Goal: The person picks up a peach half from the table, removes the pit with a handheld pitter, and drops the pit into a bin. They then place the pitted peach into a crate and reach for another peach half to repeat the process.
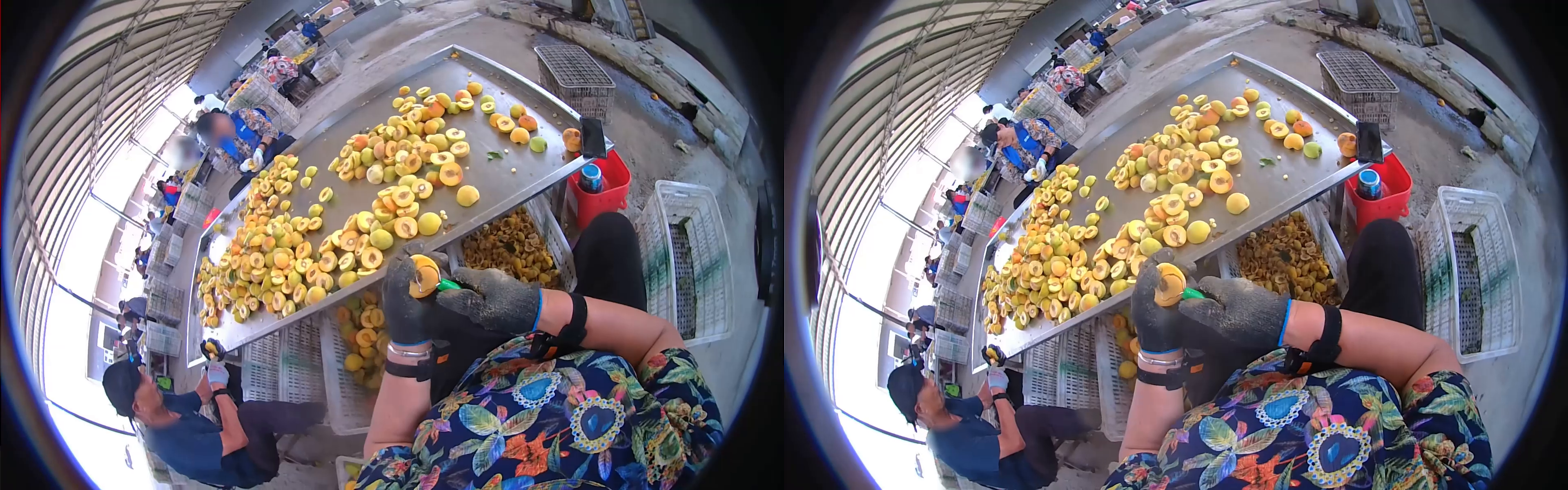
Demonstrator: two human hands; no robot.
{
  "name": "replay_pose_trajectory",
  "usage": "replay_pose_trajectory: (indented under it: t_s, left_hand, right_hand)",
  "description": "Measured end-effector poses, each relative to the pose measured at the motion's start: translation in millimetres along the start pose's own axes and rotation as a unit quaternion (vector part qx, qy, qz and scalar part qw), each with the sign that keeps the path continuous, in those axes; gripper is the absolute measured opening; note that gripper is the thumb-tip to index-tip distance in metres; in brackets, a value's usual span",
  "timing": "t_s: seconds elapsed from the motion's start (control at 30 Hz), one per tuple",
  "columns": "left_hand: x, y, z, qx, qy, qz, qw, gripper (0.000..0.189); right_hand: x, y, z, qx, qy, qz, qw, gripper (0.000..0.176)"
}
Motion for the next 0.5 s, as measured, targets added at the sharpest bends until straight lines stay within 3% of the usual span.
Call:
replay_pose_trajectory:
  t_s: [0.03,0.1,0.2,0.37,0.47,0.5]
  left_hand:
    - [0,0,-1,-0.015,0.021,-0.011,1.000,0.022]
    - [-2,1,-13,-0.126,0.100,-0.020,0.987,0.026]
    - [-1,11,-10,-0.281,0.242,-0.066,0.926,0.039]
    - [-1,8,-21,-0.271,0.181,-0.125,0.937,0.051]
    - [2,4,-18,-0.226,0.136,-0.132,0.956,0.051]
    - [-3,2,-19,-0.204,0.124,-0.128,0.963,0.051]
  right_hand:
    - [5,3,-2,-0.007,0.003,-0.008,1.000,0.036]
    - [9,7,-1,-0.025,0.004,-0.020,0.999,0.038]
    - [13,13,6,-0.044,0.008,-0.022,0.999,0.039]
    - [15,14,1,-0.044,0.032,0.018,0.998,0.034]
    - [12,10,1,-0.067,-0.052,0.018,0.996,0.031]
    - [15,11,2,0.026,-0.076,0.072,0.994,0.031]
Point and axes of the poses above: each hand's wrist, its own y-axis away from the middle knuckle, its own x-axis out of the palm, z = x × y, the point moved 5 cm from there along -y, towards the middle knuckle, and after that the axes turned 13 degrees about -z, right-handed, at the moved point
